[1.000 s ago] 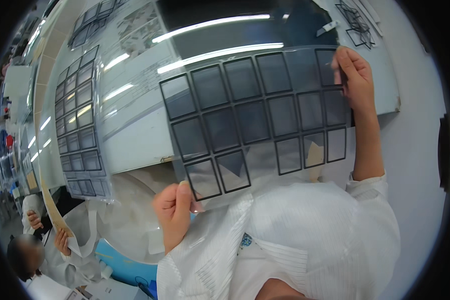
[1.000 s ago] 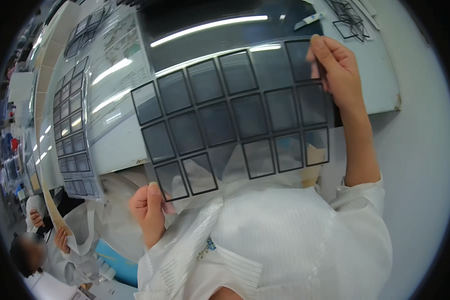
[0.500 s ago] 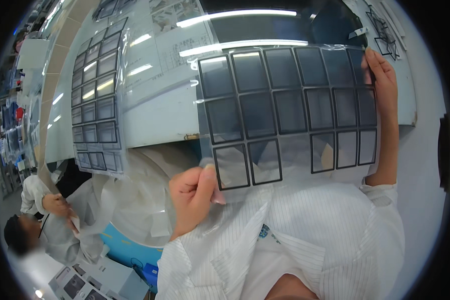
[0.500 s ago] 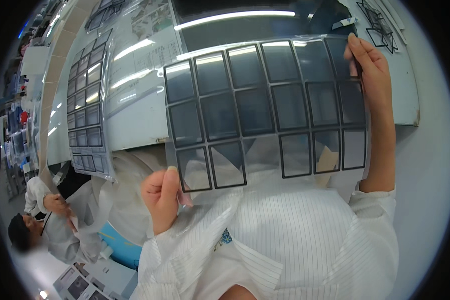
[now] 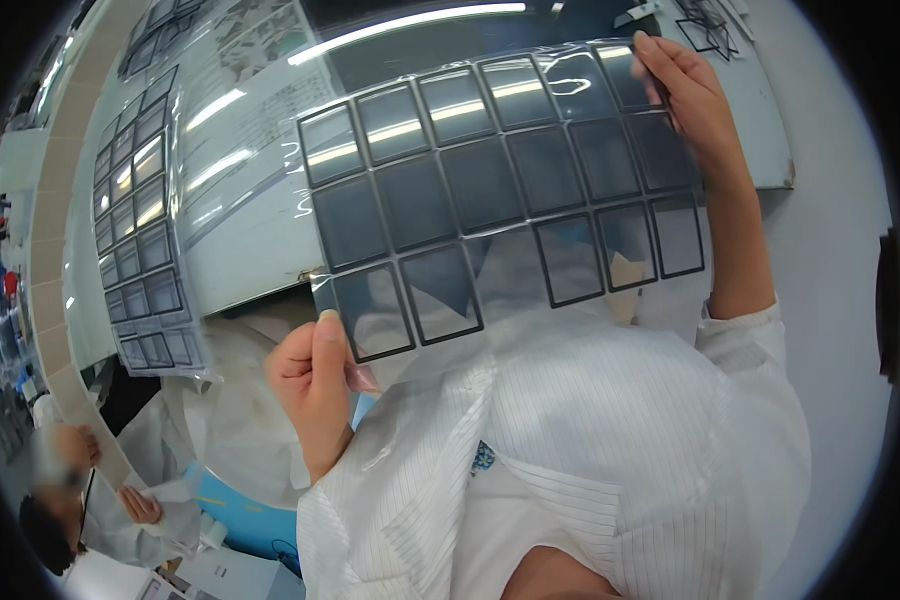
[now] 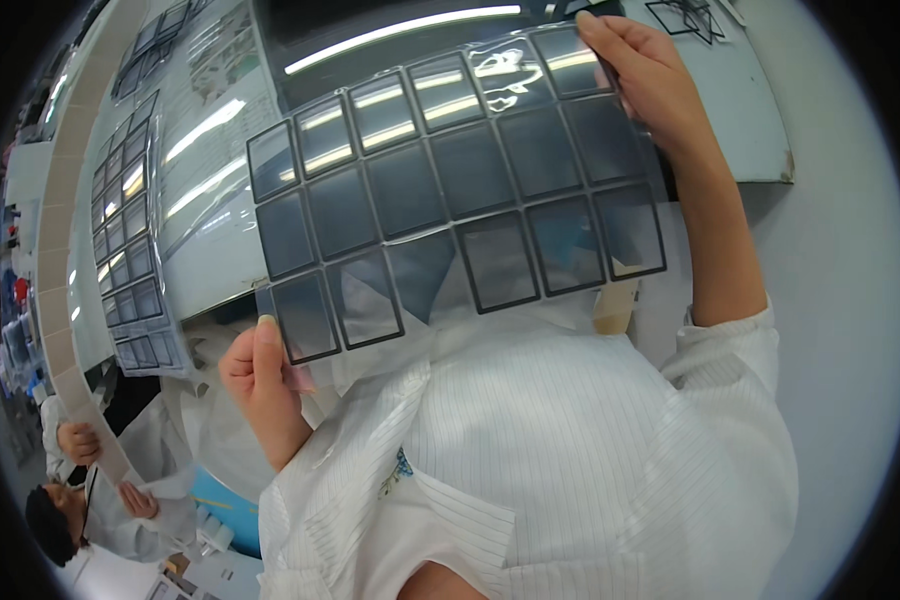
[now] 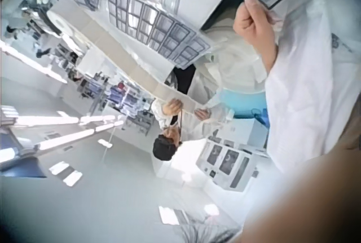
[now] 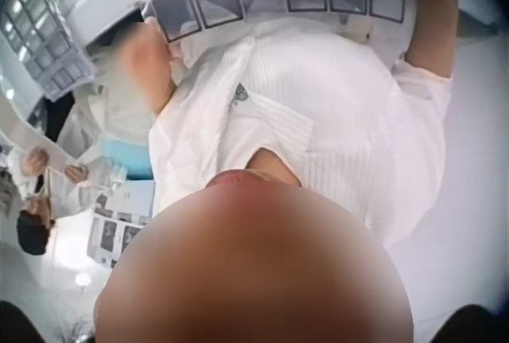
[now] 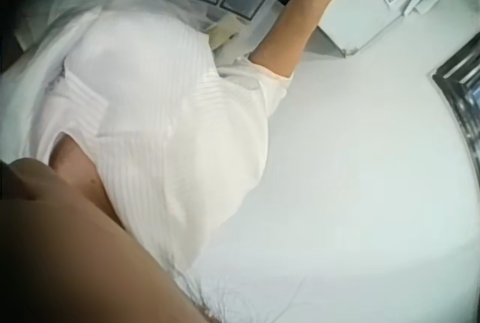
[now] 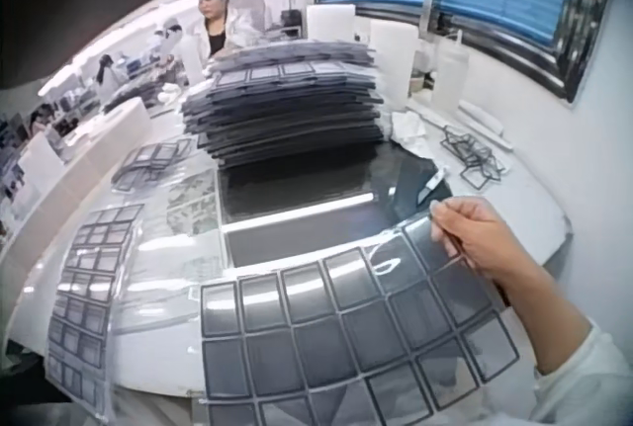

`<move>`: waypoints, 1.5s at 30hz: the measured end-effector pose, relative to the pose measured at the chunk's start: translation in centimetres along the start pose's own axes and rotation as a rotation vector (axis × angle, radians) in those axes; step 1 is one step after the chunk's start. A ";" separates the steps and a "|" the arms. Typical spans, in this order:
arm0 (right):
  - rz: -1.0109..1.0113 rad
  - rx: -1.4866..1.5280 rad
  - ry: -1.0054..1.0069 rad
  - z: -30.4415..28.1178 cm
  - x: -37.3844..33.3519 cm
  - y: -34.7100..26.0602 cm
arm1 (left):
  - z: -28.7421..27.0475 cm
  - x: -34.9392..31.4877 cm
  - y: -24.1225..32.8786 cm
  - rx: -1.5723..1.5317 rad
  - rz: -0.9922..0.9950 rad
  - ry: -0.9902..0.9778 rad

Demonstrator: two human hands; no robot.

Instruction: The recorder is inspecting and cleaning square filter grids at a workstation.

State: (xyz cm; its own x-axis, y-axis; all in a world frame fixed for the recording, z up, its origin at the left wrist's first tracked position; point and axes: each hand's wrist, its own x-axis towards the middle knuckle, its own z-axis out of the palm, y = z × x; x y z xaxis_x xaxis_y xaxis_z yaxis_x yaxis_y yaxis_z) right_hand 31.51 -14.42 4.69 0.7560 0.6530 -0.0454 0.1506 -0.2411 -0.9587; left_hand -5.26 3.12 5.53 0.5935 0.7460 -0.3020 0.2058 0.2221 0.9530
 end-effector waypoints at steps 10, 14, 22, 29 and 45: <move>0.045 -0.064 0.046 0.1 -0.2 -0.1 | -1.3 1.3 -2.8 -0.120 0.118 0.101; 0.126 0.014 -0.053 0.1 0.0 -1.5 | -1.9 2.1 -3.0 -0.157 0.147 0.073; 0.057 0.049 -0.071 -0.4 0.9 -0.4 | -1.6 2.5 -2.3 -0.277 0.138 -0.048; 0.072 0.031 -0.060 -0.1 0.7 -0.3 | 0.6 1.7 -0.6 -0.275 0.045 0.183; 0.141 -0.029 -0.022 -0.6 0.0 -1.0 | -0.1 1.5 -0.7 -0.251 0.055 0.075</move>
State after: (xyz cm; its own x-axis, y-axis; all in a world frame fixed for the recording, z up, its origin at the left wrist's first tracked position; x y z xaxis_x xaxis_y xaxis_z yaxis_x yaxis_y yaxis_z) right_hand 31.73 -14.56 5.80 0.7567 0.6270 -0.1852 0.0626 -0.3514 -0.9341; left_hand -4.54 4.15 4.42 0.5374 0.8036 -0.2559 -0.0302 0.3216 0.9464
